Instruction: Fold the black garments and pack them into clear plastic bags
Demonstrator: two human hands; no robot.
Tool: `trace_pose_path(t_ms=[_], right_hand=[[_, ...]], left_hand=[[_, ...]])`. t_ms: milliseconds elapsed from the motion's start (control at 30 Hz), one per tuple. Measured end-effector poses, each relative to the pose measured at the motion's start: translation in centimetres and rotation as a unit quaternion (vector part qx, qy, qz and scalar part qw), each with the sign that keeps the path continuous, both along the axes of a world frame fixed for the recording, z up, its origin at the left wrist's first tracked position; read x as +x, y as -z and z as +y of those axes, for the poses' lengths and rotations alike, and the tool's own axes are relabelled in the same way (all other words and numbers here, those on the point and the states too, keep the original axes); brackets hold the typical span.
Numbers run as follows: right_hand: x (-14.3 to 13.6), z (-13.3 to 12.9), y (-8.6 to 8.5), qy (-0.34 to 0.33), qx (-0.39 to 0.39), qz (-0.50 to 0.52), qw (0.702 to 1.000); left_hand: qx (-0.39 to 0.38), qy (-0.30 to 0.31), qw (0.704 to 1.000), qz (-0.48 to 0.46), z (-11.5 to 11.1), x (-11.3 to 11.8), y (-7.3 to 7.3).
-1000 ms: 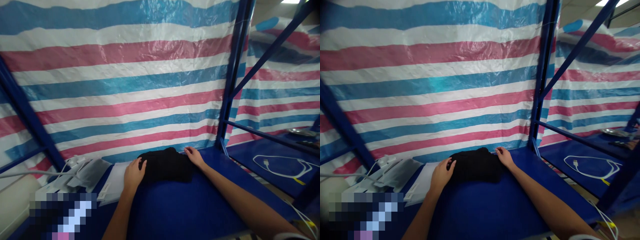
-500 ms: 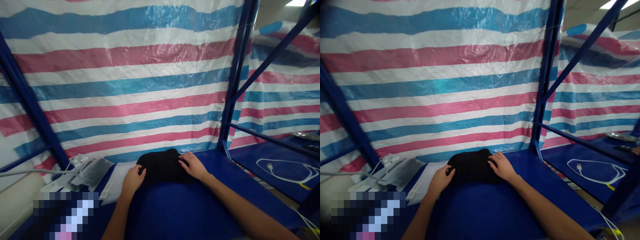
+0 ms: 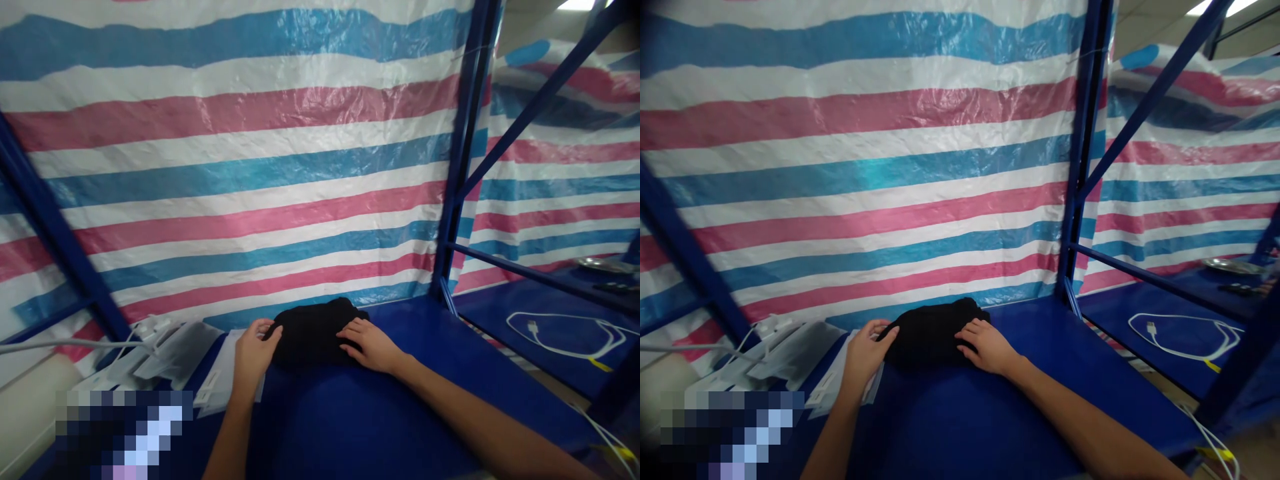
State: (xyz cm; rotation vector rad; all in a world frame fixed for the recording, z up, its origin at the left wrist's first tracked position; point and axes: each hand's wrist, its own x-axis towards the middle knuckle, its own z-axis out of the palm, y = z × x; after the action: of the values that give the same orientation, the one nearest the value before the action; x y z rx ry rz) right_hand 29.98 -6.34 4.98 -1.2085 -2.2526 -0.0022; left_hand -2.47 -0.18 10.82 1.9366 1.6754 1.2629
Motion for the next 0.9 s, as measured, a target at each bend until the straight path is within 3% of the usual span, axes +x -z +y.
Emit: trace_pose_path(t_ms=[133, 267, 400, 500, 567, 667, 767, 833, 900], right_hand=[[1.0, 0.2, -0.1, -0.018, -0.004, 0.006, 1.0], [1.6, 0.5, 0.8, -0.071, -0.042, 0.04, 0.996], [1.8, 1.6, 2.2, -0.048, -0.107, 0.219, 0.969], [2.2, 3.0, 3.0, -0.008, -0.155, 0.402, 0.903], [2.4, 3.8, 3.4, 0.011, -0.164, 0.468, 0.868], [2.5, 4.5, 4.0, 0.016, -0.181, 0.466, 0.866], [2.5, 4.7, 4.6, 0.038, -0.186, 0.433, 0.881], [2.6, 4.7, 4.8, 0.079, -0.16, 0.387, 0.905], [2.6, 4.6, 4.9, 0.116, -0.131, 0.331, 0.927]], left_hand=[[0.045, -0.057, 0.996, 0.045, 0.4, 0.7, -3.0], [0.128, -0.012, 0.988, 0.086, 0.3, 5.3, -4.3], [0.12, 0.062, 0.983, 0.125, -1.1, 12.8, -2.9], [0.068, 0.124, 0.974, 0.176, -2.4, 17.6, -0.5], [0.036, 0.164, 0.967, 0.192, -3.0, 19.3, 1.2], [0.015, 0.249, 0.953, 0.174, -3.1, 19.1, 2.8], [0.041, 0.331, 0.934, 0.127, -2.5, 16.6, 3.2], [0.087, 0.328, 0.932, 0.131, -1.8, 14.5, 3.3], [0.117, 0.283, 0.936, 0.173, -0.9, 12.3, 3.9]])
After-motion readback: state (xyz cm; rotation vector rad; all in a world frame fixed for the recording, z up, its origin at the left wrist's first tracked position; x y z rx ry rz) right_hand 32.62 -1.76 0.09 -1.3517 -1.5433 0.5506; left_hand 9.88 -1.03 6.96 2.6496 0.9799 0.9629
